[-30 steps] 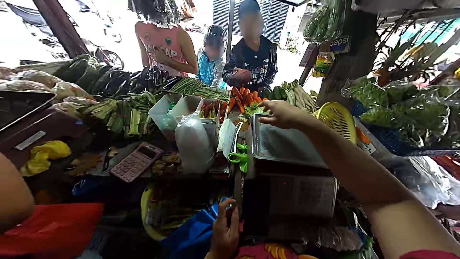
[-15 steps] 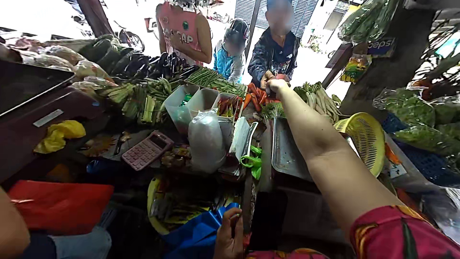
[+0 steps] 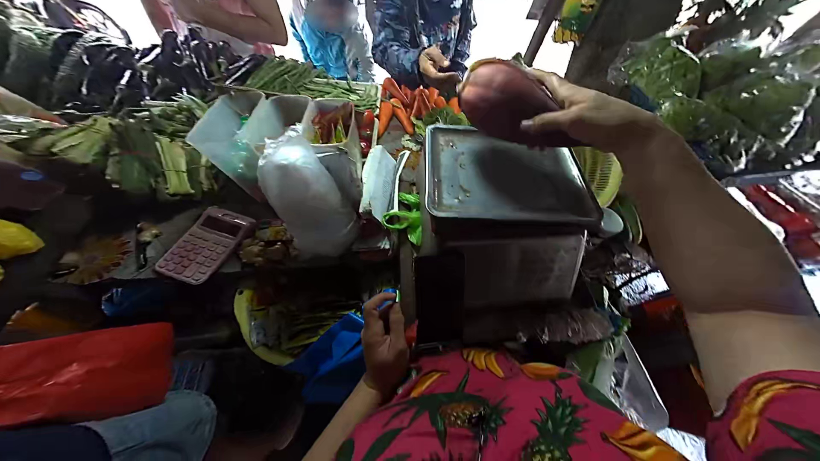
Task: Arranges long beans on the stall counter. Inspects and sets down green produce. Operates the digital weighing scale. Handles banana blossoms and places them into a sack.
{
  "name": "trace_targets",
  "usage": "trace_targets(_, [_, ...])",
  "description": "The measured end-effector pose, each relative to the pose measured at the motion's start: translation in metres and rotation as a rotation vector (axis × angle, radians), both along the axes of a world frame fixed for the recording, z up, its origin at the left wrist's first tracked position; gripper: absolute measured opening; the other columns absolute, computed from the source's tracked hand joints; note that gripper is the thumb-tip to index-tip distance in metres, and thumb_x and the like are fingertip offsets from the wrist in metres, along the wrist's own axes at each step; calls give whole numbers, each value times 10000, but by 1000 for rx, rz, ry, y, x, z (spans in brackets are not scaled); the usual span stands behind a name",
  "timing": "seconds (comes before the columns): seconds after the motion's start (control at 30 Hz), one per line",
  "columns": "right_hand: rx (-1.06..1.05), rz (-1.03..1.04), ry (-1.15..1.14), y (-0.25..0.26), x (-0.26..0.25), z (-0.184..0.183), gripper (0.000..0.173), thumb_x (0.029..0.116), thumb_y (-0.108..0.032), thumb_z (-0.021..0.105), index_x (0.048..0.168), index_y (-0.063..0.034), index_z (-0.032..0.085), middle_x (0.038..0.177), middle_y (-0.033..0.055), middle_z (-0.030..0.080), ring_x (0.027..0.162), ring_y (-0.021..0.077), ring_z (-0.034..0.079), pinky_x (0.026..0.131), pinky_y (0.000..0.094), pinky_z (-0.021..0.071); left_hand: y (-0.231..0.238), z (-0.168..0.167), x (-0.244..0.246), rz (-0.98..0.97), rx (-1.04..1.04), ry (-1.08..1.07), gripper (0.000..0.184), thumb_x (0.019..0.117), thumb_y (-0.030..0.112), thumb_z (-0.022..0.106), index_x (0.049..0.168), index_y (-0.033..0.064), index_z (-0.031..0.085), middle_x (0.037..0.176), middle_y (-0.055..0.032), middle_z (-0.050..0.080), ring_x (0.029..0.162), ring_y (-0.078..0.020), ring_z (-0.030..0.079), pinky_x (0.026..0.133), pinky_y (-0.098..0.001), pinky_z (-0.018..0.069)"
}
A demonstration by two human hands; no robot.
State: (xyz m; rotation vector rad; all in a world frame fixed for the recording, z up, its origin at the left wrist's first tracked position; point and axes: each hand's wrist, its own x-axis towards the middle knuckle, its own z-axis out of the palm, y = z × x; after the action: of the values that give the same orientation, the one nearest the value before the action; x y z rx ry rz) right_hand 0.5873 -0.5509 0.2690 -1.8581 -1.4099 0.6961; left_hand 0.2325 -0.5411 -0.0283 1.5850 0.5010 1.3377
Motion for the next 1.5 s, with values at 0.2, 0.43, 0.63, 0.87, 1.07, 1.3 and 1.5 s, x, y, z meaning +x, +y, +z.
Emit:
trace_targets(0.2, [102,-48,-278,-76,-3,-64,893,855,-207,799,1606,-147,319,1429,150,591,1259,239,618,1069,465,506,-2,6,-1,-30,-39,46,203,1041,39,450,1242,45,478,768,115,624,592,36,563,554,-155,509])
trace_targets(0.43, [560,-499,-651,-169,-80,-140,398,1021,-234,598,1354,-17,593,1306,159,646,1227,274,607,1055,485,481,-9,14,2,38,-236,81,169,1029,25,436,1196,34,460,649,137,554,533,37,540,527,-157,489])
trace_targets(0.63, [455,-438,-691,-201,-116,-252,313,1025,-208,543,1172,-36,758,887,140,710,840,290,690,747,448,572,-10,17,4,61,-304,104,135,1035,8,421,1150,64,464,610,149,498,520,54,494,526,-133,438])
trace_targets(0.87, [294,-453,-697,-195,-124,-214,326,1020,-202,509,1151,-43,762,848,125,749,779,304,732,671,492,580,-12,20,3,78,-354,129,122,1040,13,422,1128,81,472,606,135,488,519,46,486,528,-136,431])
trace_targets(1.07, [218,-586,-665,-185,-120,-202,348,1033,-220,488,1190,-74,763,731,118,703,635,306,679,543,510,509,-14,23,3,73,-388,152,126,1049,18,409,1116,89,488,603,121,491,515,35,489,524,-145,435])
trace_targets(1.3, [524,-486,-569,-170,-127,-165,347,1042,-150,484,1278,-54,720,864,108,738,665,201,648,611,404,534,-9,22,0,56,-431,178,111,1051,26,433,1125,71,503,618,78,488,514,-2,481,520,-169,429])
trace_targets(1.5, [459,-471,-826,-111,-92,-93,425,995,-294,582,1363,-93,652,1239,158,678,1196,365,598,995,536,451,22,69,-3,63,-257,140,150,1034,53,457,1180,51,492,712,109,521,583,35,504,575,-151,451])
